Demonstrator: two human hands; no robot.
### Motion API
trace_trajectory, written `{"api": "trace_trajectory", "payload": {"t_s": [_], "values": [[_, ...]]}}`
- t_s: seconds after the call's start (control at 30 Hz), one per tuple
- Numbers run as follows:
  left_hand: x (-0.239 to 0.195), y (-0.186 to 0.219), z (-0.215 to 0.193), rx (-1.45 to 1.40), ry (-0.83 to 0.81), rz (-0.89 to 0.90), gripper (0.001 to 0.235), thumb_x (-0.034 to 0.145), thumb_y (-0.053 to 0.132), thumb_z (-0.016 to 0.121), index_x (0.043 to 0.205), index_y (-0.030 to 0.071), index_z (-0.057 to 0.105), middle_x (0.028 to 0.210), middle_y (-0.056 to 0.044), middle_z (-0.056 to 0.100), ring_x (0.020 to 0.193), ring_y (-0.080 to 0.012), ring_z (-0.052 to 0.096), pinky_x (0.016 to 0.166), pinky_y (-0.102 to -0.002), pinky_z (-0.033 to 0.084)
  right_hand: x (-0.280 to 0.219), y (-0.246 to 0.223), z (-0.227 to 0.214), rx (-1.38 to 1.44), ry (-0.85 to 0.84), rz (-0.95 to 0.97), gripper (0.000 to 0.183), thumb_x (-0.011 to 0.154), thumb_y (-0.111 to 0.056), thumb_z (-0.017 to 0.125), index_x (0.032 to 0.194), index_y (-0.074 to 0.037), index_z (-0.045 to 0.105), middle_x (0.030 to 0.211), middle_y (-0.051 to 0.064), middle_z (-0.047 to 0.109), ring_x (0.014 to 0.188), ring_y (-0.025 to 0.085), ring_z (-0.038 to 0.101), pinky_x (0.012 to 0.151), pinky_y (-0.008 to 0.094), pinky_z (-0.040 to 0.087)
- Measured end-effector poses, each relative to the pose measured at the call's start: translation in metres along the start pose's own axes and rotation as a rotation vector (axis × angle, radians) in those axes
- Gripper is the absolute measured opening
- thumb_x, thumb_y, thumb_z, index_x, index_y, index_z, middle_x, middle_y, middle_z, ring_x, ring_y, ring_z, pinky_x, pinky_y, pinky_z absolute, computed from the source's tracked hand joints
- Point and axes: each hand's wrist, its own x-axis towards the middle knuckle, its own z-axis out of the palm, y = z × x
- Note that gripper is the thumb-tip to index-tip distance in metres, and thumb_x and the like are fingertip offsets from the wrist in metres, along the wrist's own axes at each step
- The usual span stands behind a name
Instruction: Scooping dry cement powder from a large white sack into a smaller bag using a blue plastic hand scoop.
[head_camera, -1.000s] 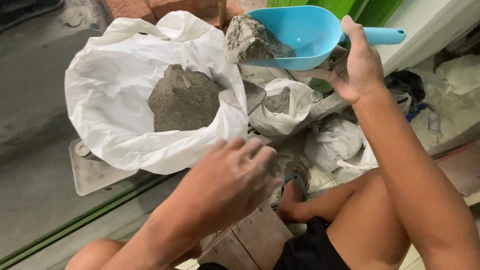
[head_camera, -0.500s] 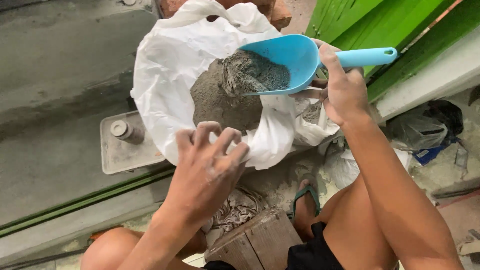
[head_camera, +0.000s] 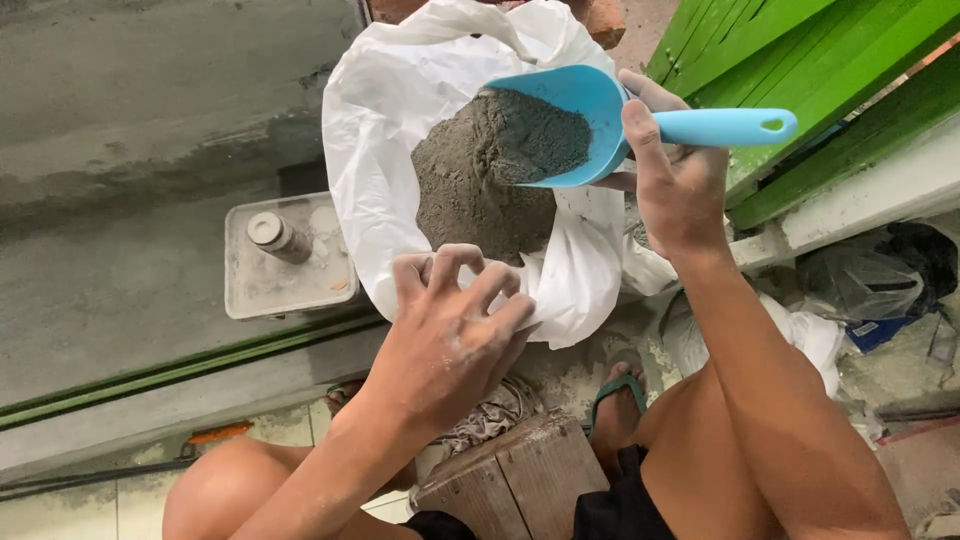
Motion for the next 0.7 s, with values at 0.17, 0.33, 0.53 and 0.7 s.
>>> {"api": "trace_trajectory", "payload": {"t_s": [0.17,0.33,0.53,0.7], "values": [[0.0,-0.006,-0.005,-0.034,0.027,-0.028,0.014,0.094,0.026,0.072,0.095,0.016,0.061,0.105,0.0,0.062,0.108,-0.0311,0.051,0.074,-0.05,0.033,-0.008,-0.007,-0.001,-0.06,-0.032,-0.059,0.049,0.109,-0.041,0.056,0.144,-0.007,0.062,0.092,0.003,0.066,0.085,0.012,0.059,0.075,0.027,0.06],[0.004,-0.006,-0.001,-0.082,0.065,-0.021,0.015,0.094,0.02,0.073,0.096,0.016,0.059,0.104,0.0,0.062,0.107,-0.0313,0.051,0.076,-0.05,0.03,-0.014,-0.01,-0.002,-0.058,-0.061,-0.117,0.049,0.11,-0.038,0.055,0.146,-0.004,0.055,0.115,0.011,0.07,0.101,0.019,0.065,0.087,0.033,0.062],[0.011,-0.006,0.002,-0.076,0.075,-0.045,0.013,0.097,0.022,0.07,0.098,0.015,0.058,0.101,-0.001,0.061,0.106,-0.0319,0.051,0.073,-0.051,0.027,-0.018,-0.014,-0.009,-0.102,-0.088,-0.281,0.046,0.114,-0.03,0.054,0.147,0.001,0.05,0.145,0.023,0.056,0.134,0.036,0.059,0.111,0.046,0.054],[0.017,-0.004,0.004,-0.1,0.069,-0.038,0.013,0.097,0.021,0.069,0.097,0.014,0.057,0.099,0.0,0.06,0.107,-0.0319,0.05,0.074,-0.05,0.026,-0.02,-0.013,-0.016,-0.145,-0.081,-0.271,0.047,0.114,-0.033,0.053,0.149,-0.001,0.049,0.148,0.018,0.052,0.128,0.029,0.059,0.106,0.041,0.054]]}}
